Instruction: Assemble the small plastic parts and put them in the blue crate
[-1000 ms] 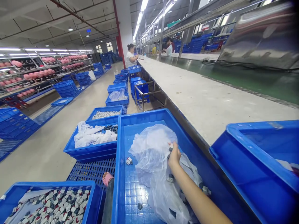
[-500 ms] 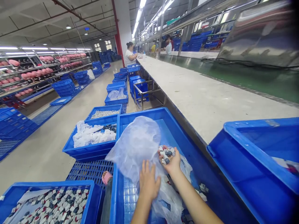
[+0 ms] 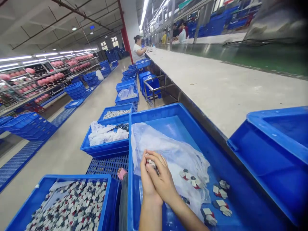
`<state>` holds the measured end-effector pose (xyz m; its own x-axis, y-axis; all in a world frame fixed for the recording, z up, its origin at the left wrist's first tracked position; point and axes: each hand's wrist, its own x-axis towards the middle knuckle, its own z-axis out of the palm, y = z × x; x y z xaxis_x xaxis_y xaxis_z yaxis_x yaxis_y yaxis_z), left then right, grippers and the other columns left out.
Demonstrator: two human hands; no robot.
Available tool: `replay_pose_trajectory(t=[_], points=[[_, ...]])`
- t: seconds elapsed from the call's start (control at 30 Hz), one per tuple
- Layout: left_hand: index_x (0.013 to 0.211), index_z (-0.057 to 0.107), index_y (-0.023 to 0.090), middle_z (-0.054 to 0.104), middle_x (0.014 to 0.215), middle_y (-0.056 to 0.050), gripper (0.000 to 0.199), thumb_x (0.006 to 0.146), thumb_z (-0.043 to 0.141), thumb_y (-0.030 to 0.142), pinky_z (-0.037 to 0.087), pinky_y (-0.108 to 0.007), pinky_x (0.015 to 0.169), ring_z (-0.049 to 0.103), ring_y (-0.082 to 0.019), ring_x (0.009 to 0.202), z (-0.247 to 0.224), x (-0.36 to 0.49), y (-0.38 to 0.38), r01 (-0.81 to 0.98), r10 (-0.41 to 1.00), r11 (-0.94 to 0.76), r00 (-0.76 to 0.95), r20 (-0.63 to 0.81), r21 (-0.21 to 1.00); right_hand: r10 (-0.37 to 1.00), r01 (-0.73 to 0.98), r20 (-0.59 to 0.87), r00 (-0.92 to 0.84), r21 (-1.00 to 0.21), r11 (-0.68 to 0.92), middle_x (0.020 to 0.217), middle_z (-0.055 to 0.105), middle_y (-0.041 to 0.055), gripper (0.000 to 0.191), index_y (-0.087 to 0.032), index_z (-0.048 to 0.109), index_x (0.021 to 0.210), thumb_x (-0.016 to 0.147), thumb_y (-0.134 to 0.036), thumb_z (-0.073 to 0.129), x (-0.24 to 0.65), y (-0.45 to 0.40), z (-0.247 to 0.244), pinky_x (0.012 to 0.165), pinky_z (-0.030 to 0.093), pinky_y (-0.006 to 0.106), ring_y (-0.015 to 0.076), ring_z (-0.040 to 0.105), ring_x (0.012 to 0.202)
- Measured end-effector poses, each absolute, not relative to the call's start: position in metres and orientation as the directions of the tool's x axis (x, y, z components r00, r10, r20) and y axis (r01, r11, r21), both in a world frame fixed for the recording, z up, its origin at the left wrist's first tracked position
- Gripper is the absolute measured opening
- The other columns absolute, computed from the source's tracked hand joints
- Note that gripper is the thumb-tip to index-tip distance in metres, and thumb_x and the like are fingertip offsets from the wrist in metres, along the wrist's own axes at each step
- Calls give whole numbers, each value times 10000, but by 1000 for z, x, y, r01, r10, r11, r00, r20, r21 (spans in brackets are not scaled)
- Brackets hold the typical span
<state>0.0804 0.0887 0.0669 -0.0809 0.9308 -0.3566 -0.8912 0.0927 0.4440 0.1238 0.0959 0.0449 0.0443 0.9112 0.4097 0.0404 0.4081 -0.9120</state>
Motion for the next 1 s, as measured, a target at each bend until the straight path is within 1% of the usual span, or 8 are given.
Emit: replay_pose_trajectory(t=[0.1, 0.2, 0.27, 0.4, 0.57, 0.67, 0.83, 1.0], points=[[1043, 564, 214, 560, 1147, -43, 295, 790, 479, 340, 446, -219, 854, 543, -135, 1028, 70, 73, 72, -923, 928, 46, -102, -358, 383, 847, 192, 531, 19, -833, 518, 1212, 511, 32, 285, -266, 544, 1105, 844, -300, 434, 115, 74, 44, 1022, 255, 434, 212, 387, 1182], [994, 587, 209, 610, 1046, -59, 260, 767, 514, 313, 477, -240, 798, 590, -147, 929, 78, 70, 54, -918, 901, -10, -181, -395, 397, 852, 101, 516, 90, -855, 508, 1269, 460, 41, 342, -247, 460, 1203, 890, -320, 344, 117, 59, 47, 1035, 255, 425, 198, 341, 1226], [982, 592, 223, 626, 1005, -56, 253, 764, 515, 324, 491, -270, 780, 602, -161, 906, 86, 68, 44, -946, 898, 12, -132, -419, 324, 858, 45, 501, 112, -865, 499, 1289, 438, 43, 349, -237, 452, 1210, 896, -332, 333, 121, 51, 52, 1048, 244, 416, 199, 323, 1241], [929, 612, 194, 637, 984, -61, 279, 833, 396, 342, 482, -315, 831, 562, -180, 1011, 100, 60, 29, -986, 941, 70, 15, -338, 151, 857, 6, 479, 189, -874, 486, 1225, 488, 60, 333, -229, 483, 1162, 894, -352, 330, 131, 38, 61, 1016, 300, 404, 205, 393, 1182], [881, 614, 147, 625, 1011, -82, 299, 857, 361, 305, 478, -286, 837, 521, -179, 1072, 112, 52, 18, -996, 946, -40, -63, -318, 80, 879, -14, 438, 186, -894, 449, 989, 593, 57, 265, -228, 532, 1050, 893, -340, 350, 139, 33, 54, 845, 435, 340, 190, 534, 959], [926, 598, 147, 590, 1089, -91, 270, 851, 371, 272, 495, -296, 806, 522, -200, 1072, 118, 51, 14, -991, 916, -81, -118, -384, 109, 828, 74, 550, 111, -835, 545, 951, 584, 39, 219, -246, 529, 1044, 861, -325, 436, 141, 30, 54, 740, 455, 303, 177, 545, 868], [1046, 564, 203, 555, 1161, -64, 291, 849, 370, 292, 506, -225, 727, 520, -192, 1077, 121, 49, 11, -976, 883, -76, -160, -442, 202, 622, 210, 736, -269, -585, 783, 1003, 557, 54, 337, -244, 552, 1039, 720, -285, 652, 145, 26, 70, 747, 454, 319, 199, 523, 907], [1122, 524, 230, 557, 1173, -61, 325, 849, 364, 304, 504, -228, 727, 543, -189, 1047, 118, 51, 9, -963, 874, -76, -190, -447, 260, 585, 241, 763, -274, -534, 810, 937, 573, 53, 276, -236, 554, 1005, 743, -259, 638, 147, 28, 73, 692, 464, 304, 181, 540, 834]])
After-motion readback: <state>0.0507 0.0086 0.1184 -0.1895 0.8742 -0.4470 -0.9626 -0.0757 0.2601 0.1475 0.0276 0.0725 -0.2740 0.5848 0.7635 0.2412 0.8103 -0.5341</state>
